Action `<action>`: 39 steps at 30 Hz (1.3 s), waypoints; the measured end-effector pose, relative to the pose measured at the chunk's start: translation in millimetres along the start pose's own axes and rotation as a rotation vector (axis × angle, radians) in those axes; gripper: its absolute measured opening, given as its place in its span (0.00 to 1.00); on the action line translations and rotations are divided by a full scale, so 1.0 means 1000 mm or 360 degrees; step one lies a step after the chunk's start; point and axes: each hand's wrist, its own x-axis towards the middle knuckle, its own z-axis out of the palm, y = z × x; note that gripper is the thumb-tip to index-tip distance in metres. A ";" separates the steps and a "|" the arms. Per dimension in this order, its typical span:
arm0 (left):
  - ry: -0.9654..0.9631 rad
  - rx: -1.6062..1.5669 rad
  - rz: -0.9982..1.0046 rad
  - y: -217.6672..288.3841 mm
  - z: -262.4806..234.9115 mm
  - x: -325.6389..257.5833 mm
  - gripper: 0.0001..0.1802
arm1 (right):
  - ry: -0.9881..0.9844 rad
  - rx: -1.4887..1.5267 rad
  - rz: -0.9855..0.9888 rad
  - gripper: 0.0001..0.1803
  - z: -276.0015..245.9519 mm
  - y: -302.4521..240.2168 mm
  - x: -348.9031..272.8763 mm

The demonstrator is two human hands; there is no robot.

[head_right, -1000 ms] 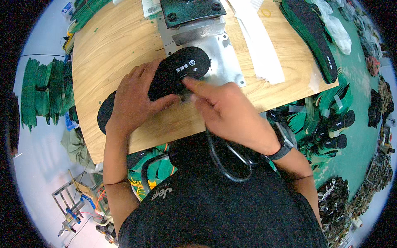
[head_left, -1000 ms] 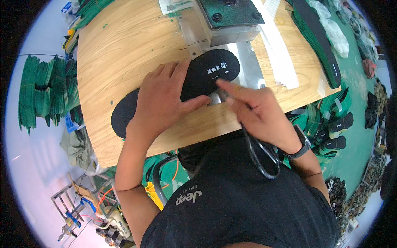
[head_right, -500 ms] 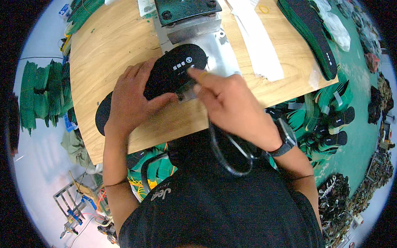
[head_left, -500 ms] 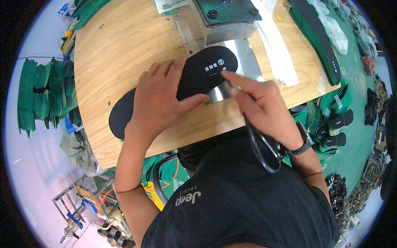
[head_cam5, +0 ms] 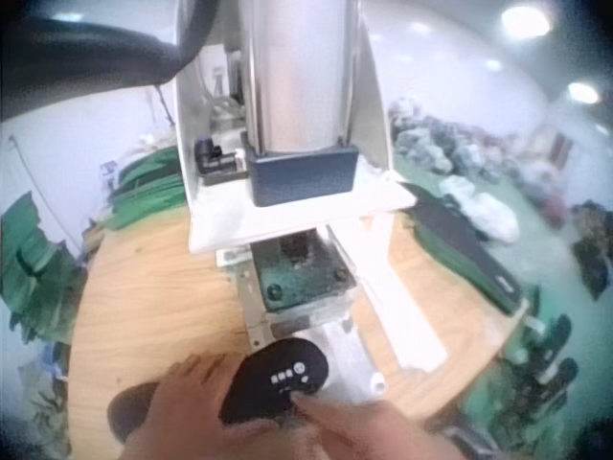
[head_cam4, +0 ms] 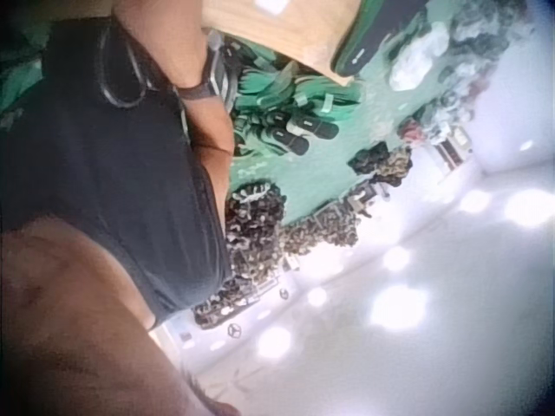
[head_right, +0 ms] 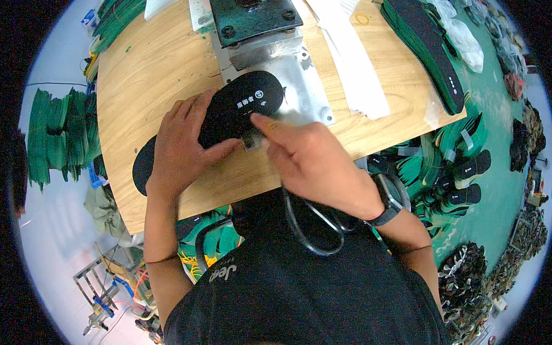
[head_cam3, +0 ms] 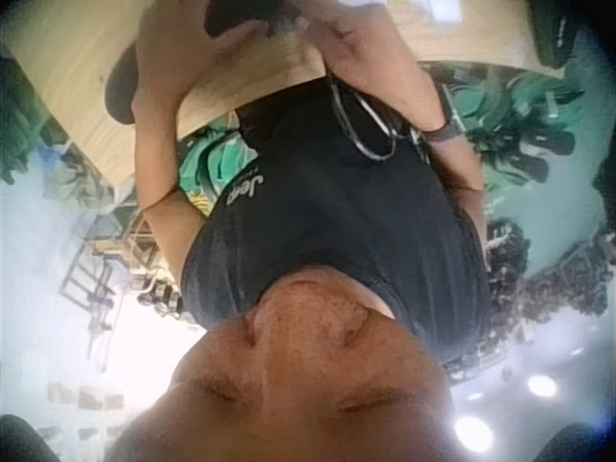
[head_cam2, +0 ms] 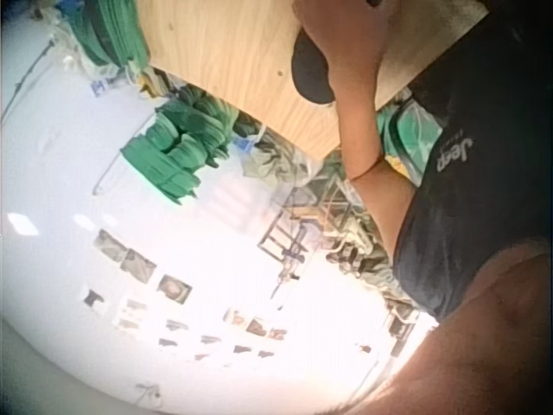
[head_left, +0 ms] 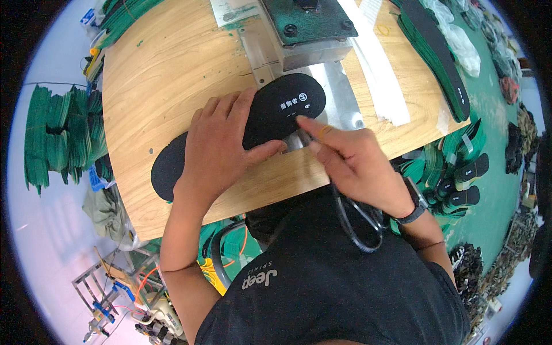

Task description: The person stacks green insoles, secures them with a rubber band, and uses scissors to cut a label from a strip before applying it to a black insole.

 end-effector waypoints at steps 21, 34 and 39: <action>-0.0007 -0.0006 -0.0026 0.001 -0.001 -0.002 0.46 | -0.0071 0.0130 0.0166 0.18 -0.022 0.003 0.002; 0.0046 0.0008 -0.0023 0.002 0.000 -0.003 0.45 | -0.0093 0.0389 0.0207 0.18 -0.016 0.015 0.005; 0.0199 0.0071 0.0132 0.001 0.002 -0.002 0.43 | -0.0057 0.0382 0.0342 0.17 -0.021 0.003 0.001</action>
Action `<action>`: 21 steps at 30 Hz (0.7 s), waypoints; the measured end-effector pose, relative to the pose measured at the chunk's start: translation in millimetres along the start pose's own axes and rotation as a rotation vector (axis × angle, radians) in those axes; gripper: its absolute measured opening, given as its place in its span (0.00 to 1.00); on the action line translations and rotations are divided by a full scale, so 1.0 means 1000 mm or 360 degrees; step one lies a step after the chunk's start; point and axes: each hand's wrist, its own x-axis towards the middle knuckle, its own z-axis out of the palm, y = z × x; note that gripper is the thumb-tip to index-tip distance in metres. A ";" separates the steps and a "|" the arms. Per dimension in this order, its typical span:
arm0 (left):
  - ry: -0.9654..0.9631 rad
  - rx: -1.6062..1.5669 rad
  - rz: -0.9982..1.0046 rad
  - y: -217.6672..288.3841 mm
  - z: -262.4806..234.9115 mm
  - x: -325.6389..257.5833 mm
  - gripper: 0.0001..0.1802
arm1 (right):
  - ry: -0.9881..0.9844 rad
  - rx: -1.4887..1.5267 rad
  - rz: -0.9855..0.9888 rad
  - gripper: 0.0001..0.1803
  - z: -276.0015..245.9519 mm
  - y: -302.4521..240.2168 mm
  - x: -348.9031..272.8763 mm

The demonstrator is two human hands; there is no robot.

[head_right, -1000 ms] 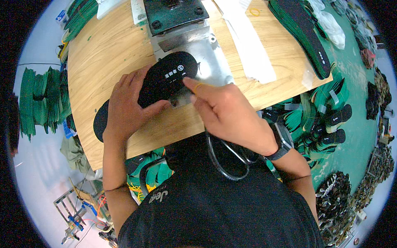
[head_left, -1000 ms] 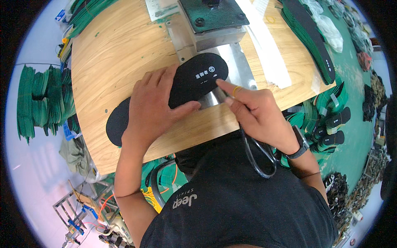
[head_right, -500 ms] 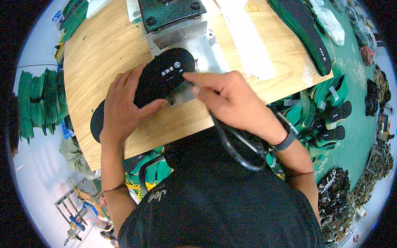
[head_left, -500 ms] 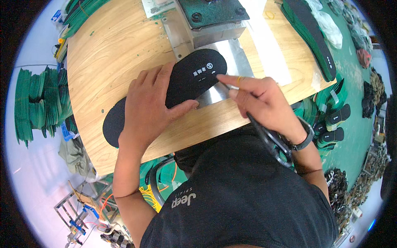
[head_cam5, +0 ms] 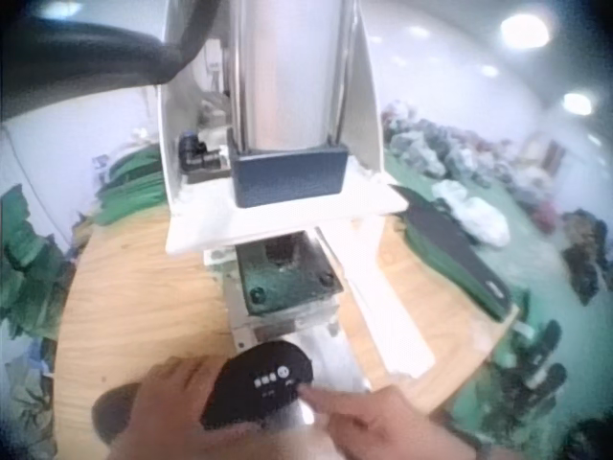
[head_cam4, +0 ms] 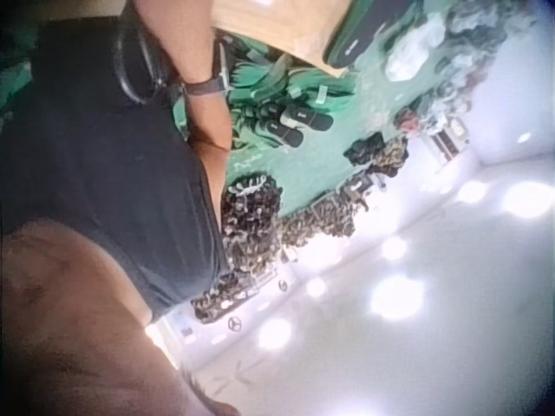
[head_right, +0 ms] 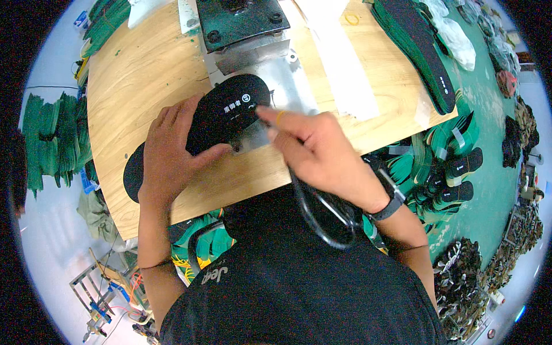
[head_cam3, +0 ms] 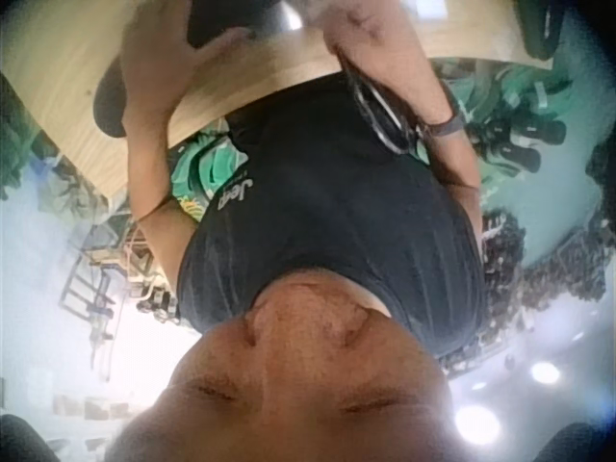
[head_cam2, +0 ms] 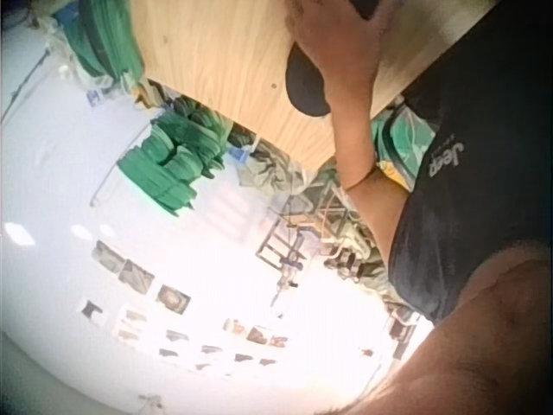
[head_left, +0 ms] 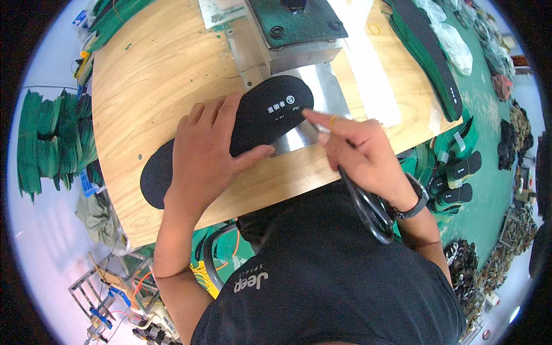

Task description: The person stacks green insoles, secures them with a rubber band, and uses scissors to cut a label from a strip before applying it to a black insole.

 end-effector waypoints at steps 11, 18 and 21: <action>0.0028 -0.0004 0.0017 0.000 0.001 -0.001 0.43 | 0.0076 -0.0129 -0.0174 0.18 0.006 0.007 0.003; -0.0057 -0.0042 -0.0060 -0.001 -0.001 -0.003 0.44 | 0.0155 -0.0246 -0.0127 0.19 0.002 0.004 0.005; -0.0162 -0.0119 -0.0154 0.001 -0.004 0.001 0.44 | 0.0316 -0.0354 -0.0089 0.18 -0.005 0.009 -0.003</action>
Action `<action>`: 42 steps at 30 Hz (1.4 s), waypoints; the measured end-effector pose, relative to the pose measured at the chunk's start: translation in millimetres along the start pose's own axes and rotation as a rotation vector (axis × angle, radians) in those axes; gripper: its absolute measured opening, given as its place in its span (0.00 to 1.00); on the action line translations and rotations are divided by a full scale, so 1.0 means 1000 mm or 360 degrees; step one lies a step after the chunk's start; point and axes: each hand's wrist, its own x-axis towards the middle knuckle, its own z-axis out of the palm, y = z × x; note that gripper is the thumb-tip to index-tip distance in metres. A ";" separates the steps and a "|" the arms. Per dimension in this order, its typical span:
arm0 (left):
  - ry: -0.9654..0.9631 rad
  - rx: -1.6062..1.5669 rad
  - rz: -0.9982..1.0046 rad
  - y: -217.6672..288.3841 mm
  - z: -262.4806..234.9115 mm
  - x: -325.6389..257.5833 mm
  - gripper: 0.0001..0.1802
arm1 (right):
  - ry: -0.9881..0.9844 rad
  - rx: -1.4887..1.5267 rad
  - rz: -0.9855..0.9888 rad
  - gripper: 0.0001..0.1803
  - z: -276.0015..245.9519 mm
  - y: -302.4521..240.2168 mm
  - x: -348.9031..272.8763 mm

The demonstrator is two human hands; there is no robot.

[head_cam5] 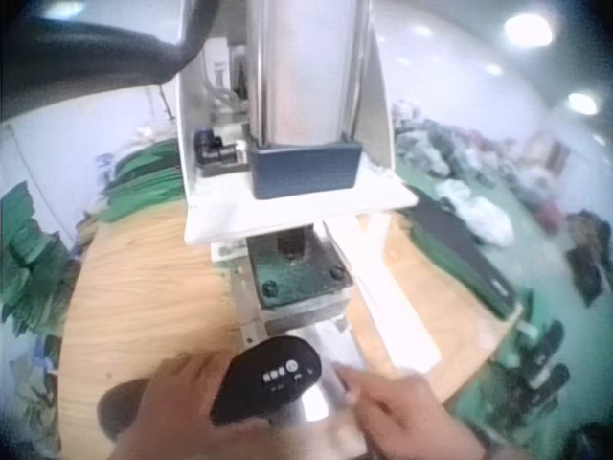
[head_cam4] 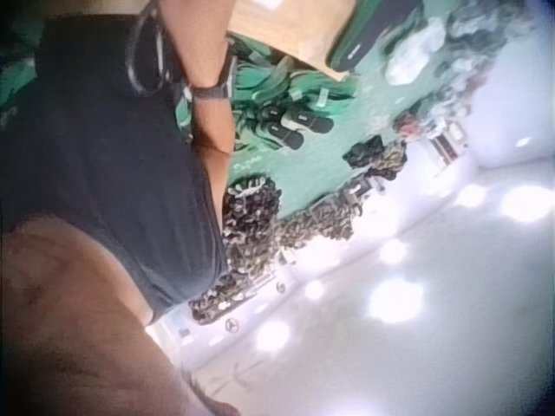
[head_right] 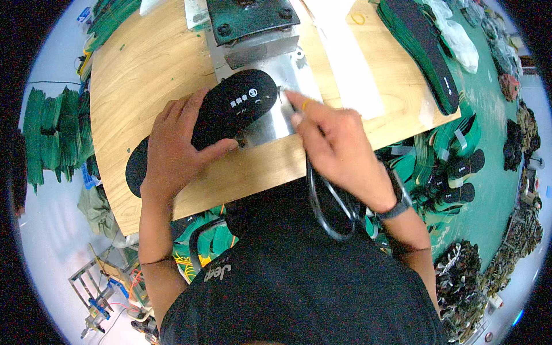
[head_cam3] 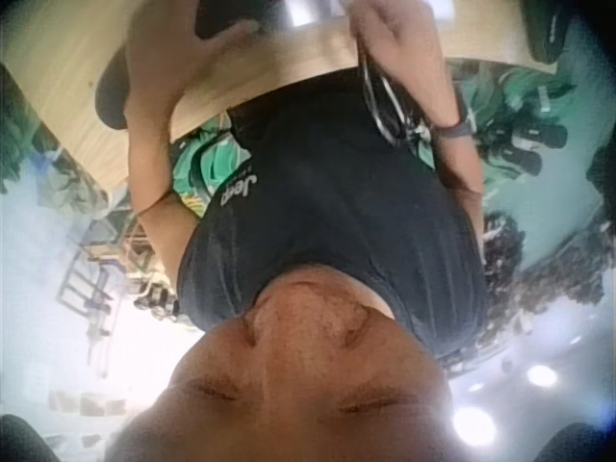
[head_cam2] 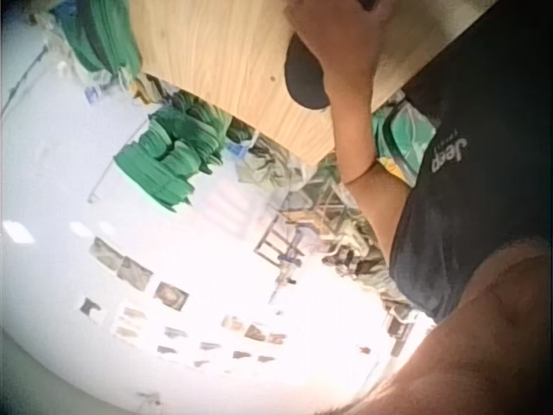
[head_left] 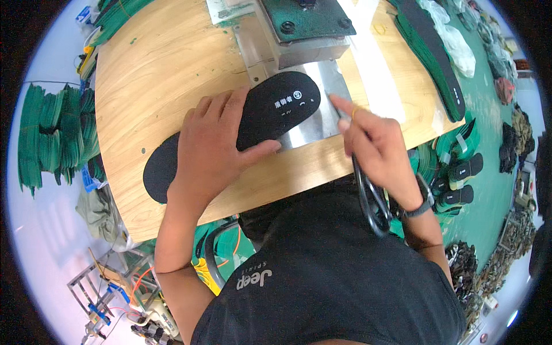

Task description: The person stacks green insoles, secures them with a rubber band, and uses scissors to cut a label from a strip before applying it to a black insole.

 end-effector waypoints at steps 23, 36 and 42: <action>0.0004 0.0059 0.0008 0.000 0.001 -0.002 0.44 | -0.0172 0.0154 -0.0080 0.16 0.007 -0.007 0.005; 0.0051 0.0080 0.0046 0.000 0.003 -0.003 0.45 | -0.0346 0.0048 -0.0064 0.18 -0.001 -0.016 0.001; 0.0036 0.0085 0.0034 0.001 0.002 -0.002 0.46 | -0.0229 0.0264 0.0018 0.17 0.001 -0.003 0.004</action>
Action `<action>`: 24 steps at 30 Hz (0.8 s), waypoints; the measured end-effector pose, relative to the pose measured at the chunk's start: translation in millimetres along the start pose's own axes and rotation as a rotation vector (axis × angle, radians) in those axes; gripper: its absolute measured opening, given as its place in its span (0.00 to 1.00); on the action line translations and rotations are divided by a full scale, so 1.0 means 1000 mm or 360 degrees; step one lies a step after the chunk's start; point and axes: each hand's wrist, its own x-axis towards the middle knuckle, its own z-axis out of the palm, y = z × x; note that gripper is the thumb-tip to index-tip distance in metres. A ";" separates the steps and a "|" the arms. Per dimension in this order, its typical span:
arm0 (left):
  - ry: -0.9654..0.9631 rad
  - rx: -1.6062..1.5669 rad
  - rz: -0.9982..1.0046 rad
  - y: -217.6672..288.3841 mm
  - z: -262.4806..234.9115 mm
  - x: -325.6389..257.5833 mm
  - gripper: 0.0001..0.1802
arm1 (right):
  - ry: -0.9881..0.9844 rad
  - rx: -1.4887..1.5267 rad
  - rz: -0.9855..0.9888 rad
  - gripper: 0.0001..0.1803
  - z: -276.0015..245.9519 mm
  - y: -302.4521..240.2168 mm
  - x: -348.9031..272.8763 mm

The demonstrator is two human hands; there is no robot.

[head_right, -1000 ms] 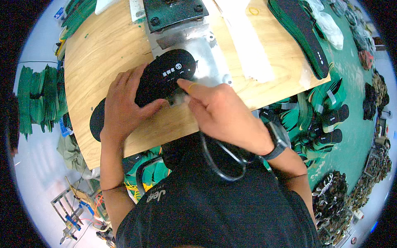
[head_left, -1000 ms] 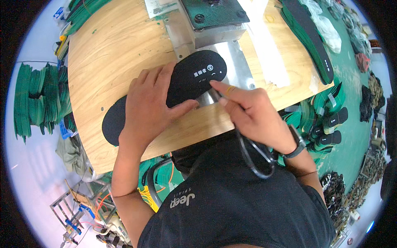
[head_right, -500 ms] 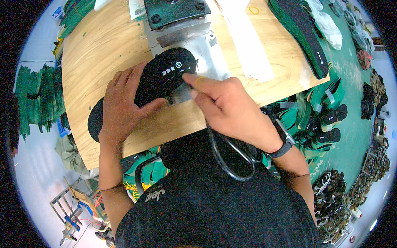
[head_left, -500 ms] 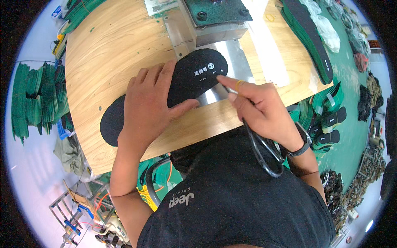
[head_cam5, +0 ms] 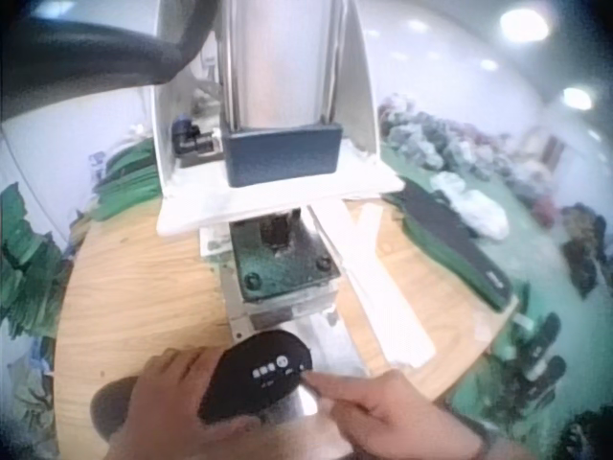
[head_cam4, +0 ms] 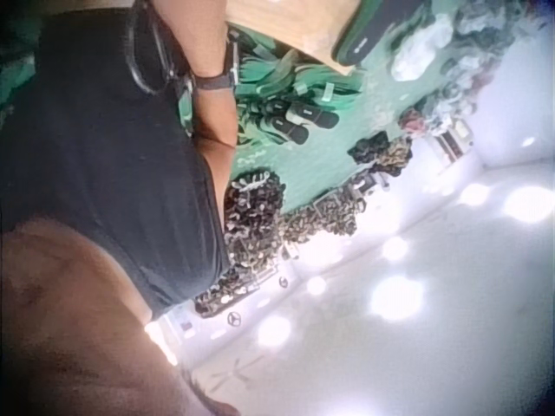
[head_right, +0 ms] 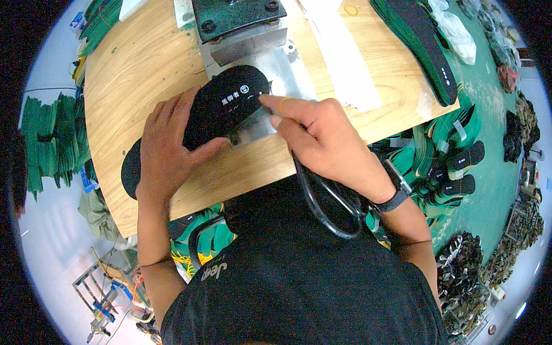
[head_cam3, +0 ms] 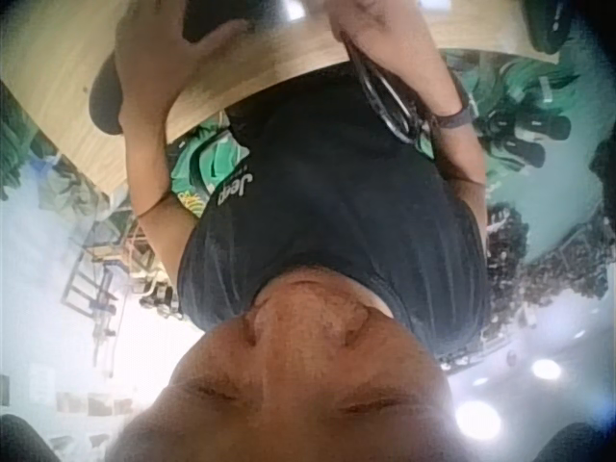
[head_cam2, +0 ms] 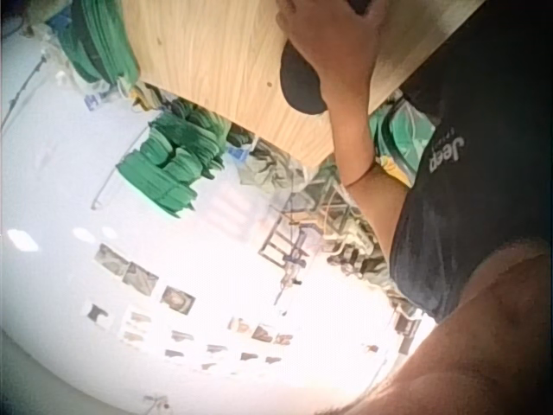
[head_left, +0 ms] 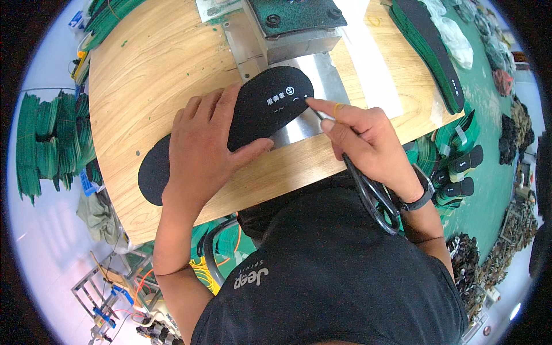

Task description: The person stacks green insoles, secures them with a rubber band, and uses scissors to cut a label from a strip before applying it to a black insole.

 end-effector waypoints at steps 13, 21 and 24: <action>0.0009 -0.0014 0.0007 -0.001 0.001 0.000 0.44 | -0.0154 -0.0165 -0.0247 0.19 0.023 -0.003 0.001; 0.0011 -0.0018 0.0013 -0.001 0.000 -0.001 0.45 | 0.0225 -0.0121 -0.0059 0.20 -0.004 0.003 -0.010; 0.0052 -0.0011 0.0063 -0.003 0.001 0.001 0.44 | 0.0002 -0.0130 -0.0340 0.19 0.018 -0.008 -0.012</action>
